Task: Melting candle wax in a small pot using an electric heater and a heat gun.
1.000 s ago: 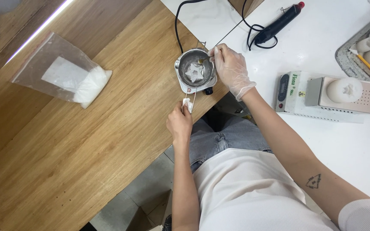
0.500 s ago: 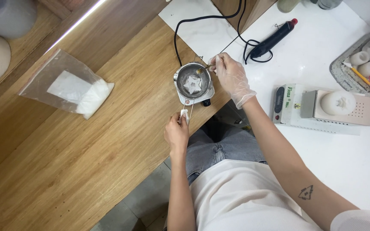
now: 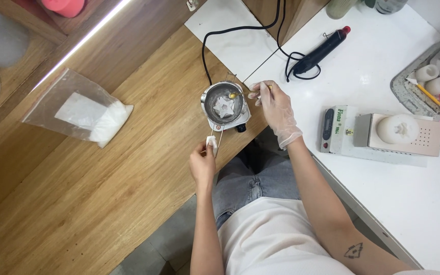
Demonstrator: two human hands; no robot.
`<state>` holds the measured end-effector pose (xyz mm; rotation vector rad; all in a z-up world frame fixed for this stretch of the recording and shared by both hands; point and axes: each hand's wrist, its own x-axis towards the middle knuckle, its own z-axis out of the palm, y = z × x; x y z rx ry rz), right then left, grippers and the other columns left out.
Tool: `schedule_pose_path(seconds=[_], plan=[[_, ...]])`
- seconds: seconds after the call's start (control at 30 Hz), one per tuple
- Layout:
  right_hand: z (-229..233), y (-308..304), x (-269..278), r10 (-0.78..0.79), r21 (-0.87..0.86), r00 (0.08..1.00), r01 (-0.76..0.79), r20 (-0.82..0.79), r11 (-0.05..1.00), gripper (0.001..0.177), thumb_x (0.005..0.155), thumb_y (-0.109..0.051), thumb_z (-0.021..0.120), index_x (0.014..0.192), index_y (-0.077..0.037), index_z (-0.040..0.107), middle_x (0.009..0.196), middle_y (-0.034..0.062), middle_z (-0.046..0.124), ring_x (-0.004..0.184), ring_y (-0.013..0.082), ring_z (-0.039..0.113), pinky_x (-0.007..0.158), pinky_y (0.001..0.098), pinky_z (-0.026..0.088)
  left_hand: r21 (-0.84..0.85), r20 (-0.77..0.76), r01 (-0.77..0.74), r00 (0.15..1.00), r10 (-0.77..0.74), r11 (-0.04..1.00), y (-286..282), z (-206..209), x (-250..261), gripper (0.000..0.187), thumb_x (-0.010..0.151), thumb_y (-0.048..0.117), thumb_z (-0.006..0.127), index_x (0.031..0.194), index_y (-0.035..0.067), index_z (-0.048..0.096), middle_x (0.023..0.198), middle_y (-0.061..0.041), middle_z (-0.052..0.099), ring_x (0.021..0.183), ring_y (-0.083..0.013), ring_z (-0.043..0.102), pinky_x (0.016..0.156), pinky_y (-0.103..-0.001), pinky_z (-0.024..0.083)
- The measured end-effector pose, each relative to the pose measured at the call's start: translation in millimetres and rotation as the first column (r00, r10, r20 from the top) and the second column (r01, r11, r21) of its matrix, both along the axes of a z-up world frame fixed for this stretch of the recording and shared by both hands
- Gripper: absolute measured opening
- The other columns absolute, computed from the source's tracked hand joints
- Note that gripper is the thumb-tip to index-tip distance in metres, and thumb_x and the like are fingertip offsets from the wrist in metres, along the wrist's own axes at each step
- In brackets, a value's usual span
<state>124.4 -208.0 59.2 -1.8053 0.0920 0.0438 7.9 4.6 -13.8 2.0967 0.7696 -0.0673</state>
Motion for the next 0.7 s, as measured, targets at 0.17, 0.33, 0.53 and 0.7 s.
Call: schedule_pose_path(seconds=[0.17,0.33,0.53,0.7], plan=[[-4,-1,-3,0.036,0.037,0.998,-0.038,0.047,0.999,0.024,0.110,-0.016,0.045,0.113,-0.002,0.063,0.109,0.0061,0.073,0.096,0.0121,0.072,0.083,0.0264,0.057,-0.170,0.094,-0.016,0.995,0.032,0.985,9,-29,1,0.031,0.096,0.028,0.066,0.116,0.007,0.076,0.097,-0.013,0.080,0.084,-0.0203,0.075,0.076,-0.035,0.057],[-12,4,-5,0.070,-0.025,0.997,-0.069,0.019,0.997,0.025,0.109,-0.021,0.047,0.115,-0.004,0.065,0.108,0.0061,0.076,0.096,0.0120,0.073,0.084,0.0259,0.058,-0.211,0.093,-0.015,0.995,0.036,0.977,12,-37,-1,0.031,0.097,0.027,0.066,0.116,0.005,0.076,0.096,-0.013,0.080,0.085,-0.0170,0.074,0.076,-0.032,0.056],[-9,7,-5,0.098,-0.052,0.993,-0.101,-0.066,0.994,0.030,0.108,-0.026,0.048,0.118,-0.005,0.067,0.105,0.0064,0.078,0.095,0.0122,0.073,0.084,0.0261,0.056,-0.211,0.068,0.025,0.998,-0.011,0.977,10,-30,0,0.031,0.097,0.026,0.065,0.114,0.002,0.075,0.089,-0.014,0.079,0.079,-0.0165,0.073,0.070,-0.033,0.055],[-12,-2,-3,0.109,-0.006,0.990,-0.110,-0.087,0.994,0.030,0.107,-0.026,0.048,0.117,-0.004,0.067,0.106,0.0048,0.076,0.090,0.0112,0.070,0.081,0.0261,0.056,-0.246,0.054,0.107,0.994,-0.096,0.964,17,-50,1,0.030,0.097,0.025,0.066,0.114,0.001,0.074,0.089,-0.011,0.079,0.077,-0.0148,0.072,0.066,-0.032,0.055]])
